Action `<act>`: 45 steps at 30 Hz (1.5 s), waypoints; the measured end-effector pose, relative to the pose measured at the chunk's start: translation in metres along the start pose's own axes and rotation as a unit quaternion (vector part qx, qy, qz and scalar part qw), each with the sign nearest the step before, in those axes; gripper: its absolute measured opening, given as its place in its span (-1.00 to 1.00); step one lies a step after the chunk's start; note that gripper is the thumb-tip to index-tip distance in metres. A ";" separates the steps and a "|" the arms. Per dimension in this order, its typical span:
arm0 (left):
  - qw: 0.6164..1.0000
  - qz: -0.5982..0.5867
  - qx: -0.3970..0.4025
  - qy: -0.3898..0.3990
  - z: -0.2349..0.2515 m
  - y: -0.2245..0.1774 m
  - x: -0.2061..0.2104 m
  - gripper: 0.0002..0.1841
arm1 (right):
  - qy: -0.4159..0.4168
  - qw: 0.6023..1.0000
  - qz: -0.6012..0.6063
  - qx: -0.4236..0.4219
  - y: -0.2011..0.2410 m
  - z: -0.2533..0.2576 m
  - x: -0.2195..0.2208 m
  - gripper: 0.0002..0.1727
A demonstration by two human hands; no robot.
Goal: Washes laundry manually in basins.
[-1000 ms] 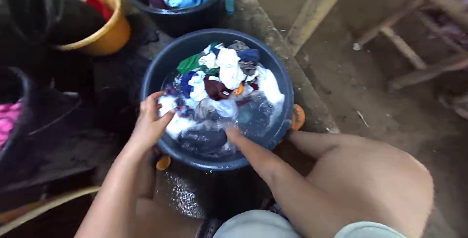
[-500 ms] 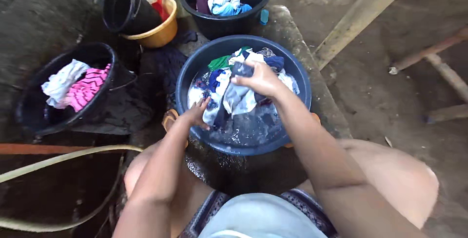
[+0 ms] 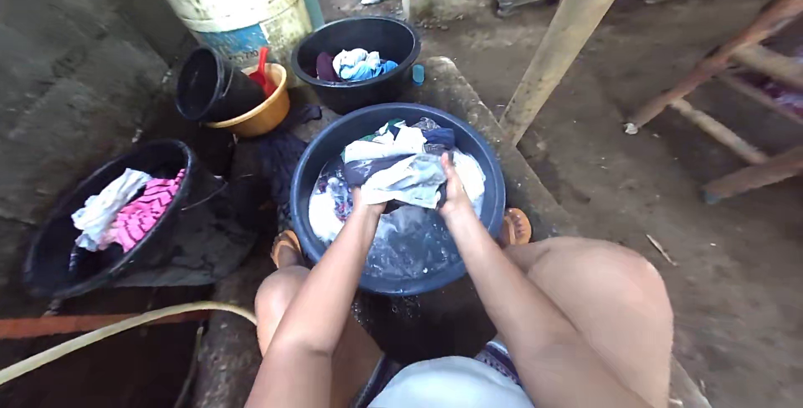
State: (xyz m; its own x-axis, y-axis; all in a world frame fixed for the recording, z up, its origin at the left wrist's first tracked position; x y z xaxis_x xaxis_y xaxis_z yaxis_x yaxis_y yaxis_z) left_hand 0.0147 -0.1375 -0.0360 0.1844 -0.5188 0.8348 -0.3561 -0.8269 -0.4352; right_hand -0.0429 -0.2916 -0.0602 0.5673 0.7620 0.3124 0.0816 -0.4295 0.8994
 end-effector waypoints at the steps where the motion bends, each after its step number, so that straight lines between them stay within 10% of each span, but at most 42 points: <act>1: 1.000 0.003 -0.005 0.007 0.000 0.007 0.005 -0.45 | -0.025 0.999 0.008 0.025 -0.020 0.007 -0.004 -0.37; 7: 0.990 0.141 -0.005 0.003 -0.014 0.034 0.013 -0.66 | 0.081 0.974 0.207 0.047 -0.089 0.010 0.004 -0.23; 10: 0.996 0.081 -0.010 0.019 -0.008 0.041 0.012 -0.68 | 0.127 0.951 0.271 -0.071 -0.071 0.017 0.002 -0.25; 17: 0.944 0.318 -0.053 0.064 0.043 -0.013 -0.020 -0.47 | 0.022 0.985 0.128 -0.115 -0.003 0.039 -0.014 -0.62; 19: 0.886 0.430 -0.123 0.124 0.056 -0.021 -0.037 -0.26 | 0.032 0.983 0.079 -0.162 0.013 0.040 -0.023 -0.36; 24: 0.890 0.316 -0.301 0.133 0.021 0.023 -0.038 -0.12 | 0.106 0.927 -0.160 -0.323 0.043 0.019 -0.018 -0.33; 28: 0.988 0.054 -0.144 0.005 0.031 0.032 -0.011 0.06 | 0.201 0.896 -0.163 -0.361 0.039 0.006 0.008 -0.41; 32: 0.998 0.002 0.005 0.068 0.050 0.007 0.017 -0.26 | 0.188 0.943 -0.118 -0.247 0.018 0.013 0.017 0.15; 36: 0.996 -0.037 0.063 0.055 0.057 0.006 0.029 -0.15 | 0.109 0.987 -0.064 -0.099 0.006 0.019 0.008 -0.39; 42: 0.990 -0.104 0.059 0.077 0.079 0.010 0.022 -0.20 | 0.104 0.985 -0.044 -0.133 -0.007 0.027 -0.002 -0.22; 45: 0.995 -0.089 0.049 -0.004 0.081 0.018 0.014 -0.31 | 0.039 0.993 0.002 -0.110 -0.016 0.030 -0.002 -0.49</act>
State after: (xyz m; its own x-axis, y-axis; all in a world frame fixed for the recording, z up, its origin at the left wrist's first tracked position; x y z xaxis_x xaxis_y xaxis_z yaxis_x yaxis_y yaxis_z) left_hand 0.0856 -0.1768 -0.0595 0.2441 -0.3632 0.8992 -0.2256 -0.9230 -0.3116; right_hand -0.0214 -0.3011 -0.0840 0.5014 0.7995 0.3309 -0.1057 -0.3229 0.9405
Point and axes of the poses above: each hand's wrist, its own z-axis towards the middle knuckle, its own x-axis out of the palm, y = z × x, the point moved 5 cm from there along z, towards the middle knuckle, and after that the axes turned 15 degrees about -z, right-handed, at the moved point
